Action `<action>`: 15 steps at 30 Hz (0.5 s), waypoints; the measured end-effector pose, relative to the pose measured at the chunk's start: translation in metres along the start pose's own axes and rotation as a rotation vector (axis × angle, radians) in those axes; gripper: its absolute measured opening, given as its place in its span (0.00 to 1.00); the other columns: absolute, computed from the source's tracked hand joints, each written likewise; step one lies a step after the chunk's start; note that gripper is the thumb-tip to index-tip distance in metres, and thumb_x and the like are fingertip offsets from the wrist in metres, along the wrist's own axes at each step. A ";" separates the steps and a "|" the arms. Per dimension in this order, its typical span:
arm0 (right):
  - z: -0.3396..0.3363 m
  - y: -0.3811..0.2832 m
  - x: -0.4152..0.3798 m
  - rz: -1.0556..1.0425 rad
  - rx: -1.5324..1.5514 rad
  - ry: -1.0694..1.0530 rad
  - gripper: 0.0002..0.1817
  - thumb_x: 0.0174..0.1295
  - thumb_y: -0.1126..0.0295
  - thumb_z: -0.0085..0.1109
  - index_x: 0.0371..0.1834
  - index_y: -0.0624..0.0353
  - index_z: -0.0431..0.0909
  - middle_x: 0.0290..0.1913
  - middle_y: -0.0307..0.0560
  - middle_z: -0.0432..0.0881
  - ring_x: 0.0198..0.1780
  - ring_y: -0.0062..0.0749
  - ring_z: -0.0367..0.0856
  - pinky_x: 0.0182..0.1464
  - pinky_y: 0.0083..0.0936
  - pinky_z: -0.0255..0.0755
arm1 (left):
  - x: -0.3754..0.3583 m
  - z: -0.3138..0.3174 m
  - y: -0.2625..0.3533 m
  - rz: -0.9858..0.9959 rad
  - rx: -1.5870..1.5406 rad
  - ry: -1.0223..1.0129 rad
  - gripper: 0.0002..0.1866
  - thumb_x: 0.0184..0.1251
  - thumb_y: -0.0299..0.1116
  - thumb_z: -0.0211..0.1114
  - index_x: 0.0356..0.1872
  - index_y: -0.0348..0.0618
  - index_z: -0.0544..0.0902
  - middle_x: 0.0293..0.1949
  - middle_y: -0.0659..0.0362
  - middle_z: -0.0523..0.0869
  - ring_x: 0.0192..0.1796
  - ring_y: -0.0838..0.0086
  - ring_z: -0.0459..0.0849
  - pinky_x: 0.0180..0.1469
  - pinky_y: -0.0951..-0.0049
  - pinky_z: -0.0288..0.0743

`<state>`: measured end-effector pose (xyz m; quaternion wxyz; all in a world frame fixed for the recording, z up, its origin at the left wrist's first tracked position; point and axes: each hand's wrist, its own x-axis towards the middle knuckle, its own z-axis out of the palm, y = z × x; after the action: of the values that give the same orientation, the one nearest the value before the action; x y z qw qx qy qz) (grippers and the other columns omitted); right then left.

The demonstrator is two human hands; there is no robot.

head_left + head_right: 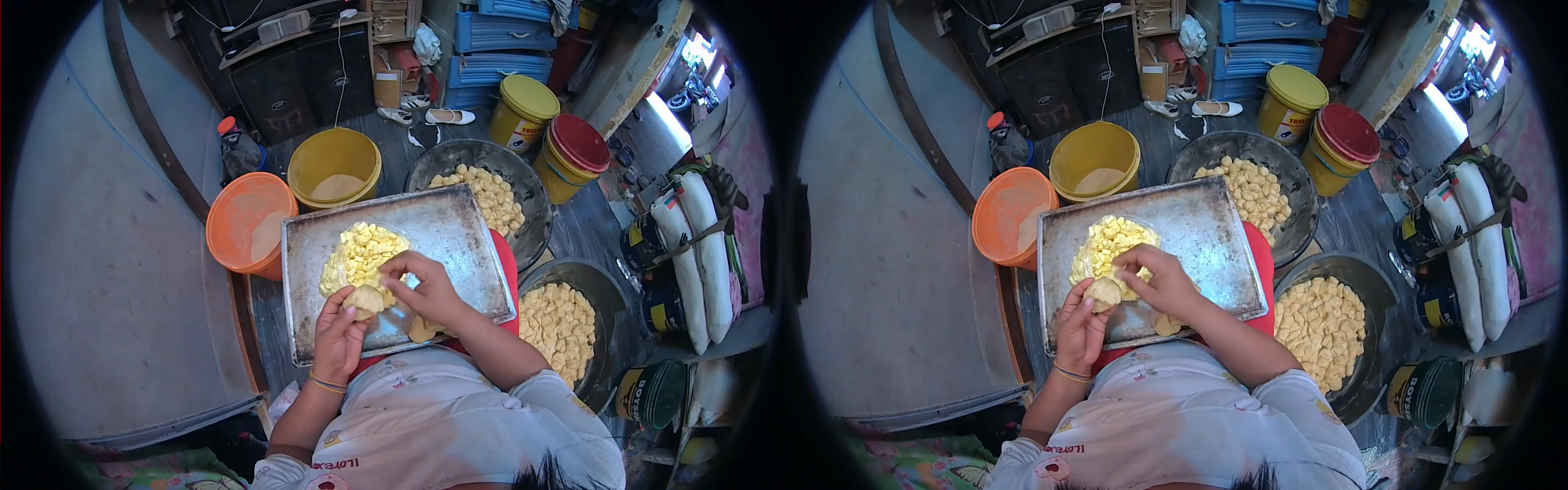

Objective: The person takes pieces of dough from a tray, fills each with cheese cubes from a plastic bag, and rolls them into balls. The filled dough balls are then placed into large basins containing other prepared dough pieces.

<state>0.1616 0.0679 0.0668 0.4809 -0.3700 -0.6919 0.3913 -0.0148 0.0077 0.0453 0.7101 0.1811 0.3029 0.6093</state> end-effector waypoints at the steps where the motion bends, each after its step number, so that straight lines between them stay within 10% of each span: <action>1: 0.003 -0.006 -0.002 0.000 0.000 0.001 0.09 0.56 0.74 0.62 0.39 0.61 0.79 0.32 0.47 0.79 0.34 0.32 0.79 0.39 0.25 0.73 | 0.000 0.002 -0.001 0.000 0.000 -0.001 0.19 0.64 0.22 0.55 0.57 0.37 0.70 0.52 0.50 0.77 0.53 0.65 0.79 0.55 0.64 0.77; 15: -0.002 0.018 0.005 -0.146 -0.432 0.095 0.09 0.55 0.73 0.62 0.40 0.59 0.80 0.39 0.49 0.78 0.40 0.41 0.78 0.43 0.30 0.72 | 0.012 0.006 -0.004 0.123 0.129 0.077 0.18 0.64 0.19 0.56 0.56 0.35 0.70 0.49 0.52 0.78 0.50 0.68 0.80 0.54 0.69 0.78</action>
<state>0.1642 0.0801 0.0532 0.4498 -0.4315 -0.7609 0.1806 -0.0070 0.0187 0.0443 0.6458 0.2210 0.3569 0.6377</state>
